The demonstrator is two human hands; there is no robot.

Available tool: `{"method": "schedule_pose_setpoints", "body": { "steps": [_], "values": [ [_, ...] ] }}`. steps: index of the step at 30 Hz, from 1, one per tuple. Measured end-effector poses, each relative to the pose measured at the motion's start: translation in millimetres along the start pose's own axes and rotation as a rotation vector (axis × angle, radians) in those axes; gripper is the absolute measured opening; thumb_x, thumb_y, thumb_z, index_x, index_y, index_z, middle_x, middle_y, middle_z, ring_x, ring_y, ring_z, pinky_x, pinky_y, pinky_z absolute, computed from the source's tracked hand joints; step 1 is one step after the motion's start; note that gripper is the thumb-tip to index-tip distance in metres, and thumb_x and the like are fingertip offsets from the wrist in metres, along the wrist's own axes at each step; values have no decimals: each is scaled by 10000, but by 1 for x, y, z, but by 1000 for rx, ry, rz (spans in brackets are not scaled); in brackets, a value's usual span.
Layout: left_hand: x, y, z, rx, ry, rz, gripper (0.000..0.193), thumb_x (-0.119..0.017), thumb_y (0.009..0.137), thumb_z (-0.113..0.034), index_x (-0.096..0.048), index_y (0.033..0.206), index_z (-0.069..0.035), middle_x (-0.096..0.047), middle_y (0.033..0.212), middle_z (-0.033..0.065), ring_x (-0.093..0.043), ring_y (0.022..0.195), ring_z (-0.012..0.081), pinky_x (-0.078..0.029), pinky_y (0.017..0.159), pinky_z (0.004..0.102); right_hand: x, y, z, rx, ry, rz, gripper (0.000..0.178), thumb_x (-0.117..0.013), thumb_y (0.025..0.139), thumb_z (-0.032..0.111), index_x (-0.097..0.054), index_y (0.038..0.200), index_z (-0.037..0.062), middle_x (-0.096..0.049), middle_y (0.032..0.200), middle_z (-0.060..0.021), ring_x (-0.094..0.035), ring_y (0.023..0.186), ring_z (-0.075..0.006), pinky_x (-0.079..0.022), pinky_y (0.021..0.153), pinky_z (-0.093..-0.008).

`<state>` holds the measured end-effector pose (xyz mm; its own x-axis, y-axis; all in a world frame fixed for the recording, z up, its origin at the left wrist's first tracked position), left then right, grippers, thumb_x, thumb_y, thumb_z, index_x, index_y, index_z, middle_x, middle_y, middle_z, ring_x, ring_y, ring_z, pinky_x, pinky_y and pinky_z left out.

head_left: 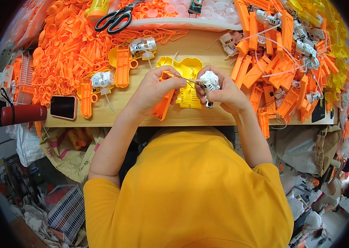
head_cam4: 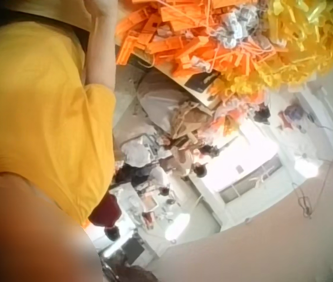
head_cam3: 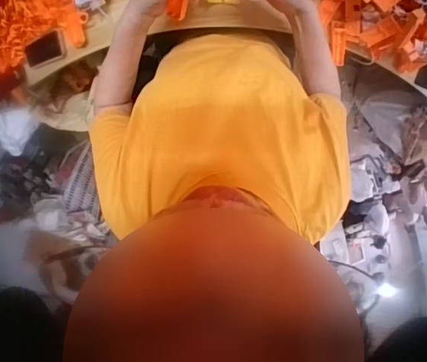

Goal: Assembling plastic toy gun components at a factory workstation.

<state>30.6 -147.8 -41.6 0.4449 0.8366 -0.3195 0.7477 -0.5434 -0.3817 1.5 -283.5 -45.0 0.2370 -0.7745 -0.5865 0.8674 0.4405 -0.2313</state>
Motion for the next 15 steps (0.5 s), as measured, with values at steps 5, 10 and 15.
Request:
{"method": "schedule_pose_setpoints", "body": {
  "steps": [5,10,15],
  "values": [
    [3,1,-2,-12,57,-64,158,-672,878,-149,-567,956,-63,-589,778,27,-579,626,114,-476,540,265,2,0,-2,1,-245,-61,504,-814,688,8,-546,1109,77,-601,876,-23,-603,762,-118,-509,636,-264],
    [5,-5,-17,-150,204,-130,198,-662,802,-51,-546,959,-23,-557,818,28,-557,679,96,-471,560,245,18,3,8,140,-196,-314,446,-772,731,-41,-548,1101,70,-623,902,-23,-614,762,-112,-520,648,-254],
    [-8,-9,-21,-231,545,-168,469,-744,713,-104,-478,1090,-19,-554,802,31,-550,695,108,-478,636,250,12,1,16,314,-184,-476,388,-735,769,-60,-544,1084,63,-634,919,-39,-626,758,-113,-530,652,-253]
  ]
}}
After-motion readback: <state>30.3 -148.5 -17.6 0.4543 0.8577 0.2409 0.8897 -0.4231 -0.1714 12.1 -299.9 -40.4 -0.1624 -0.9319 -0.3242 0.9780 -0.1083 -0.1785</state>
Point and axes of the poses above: each hand's wrist, its own y-axis towards the middle knuckle, its own x-axis out of the back of the hand, z = x × y, the point moved 9 cm from there along y, towards the middle knuckle
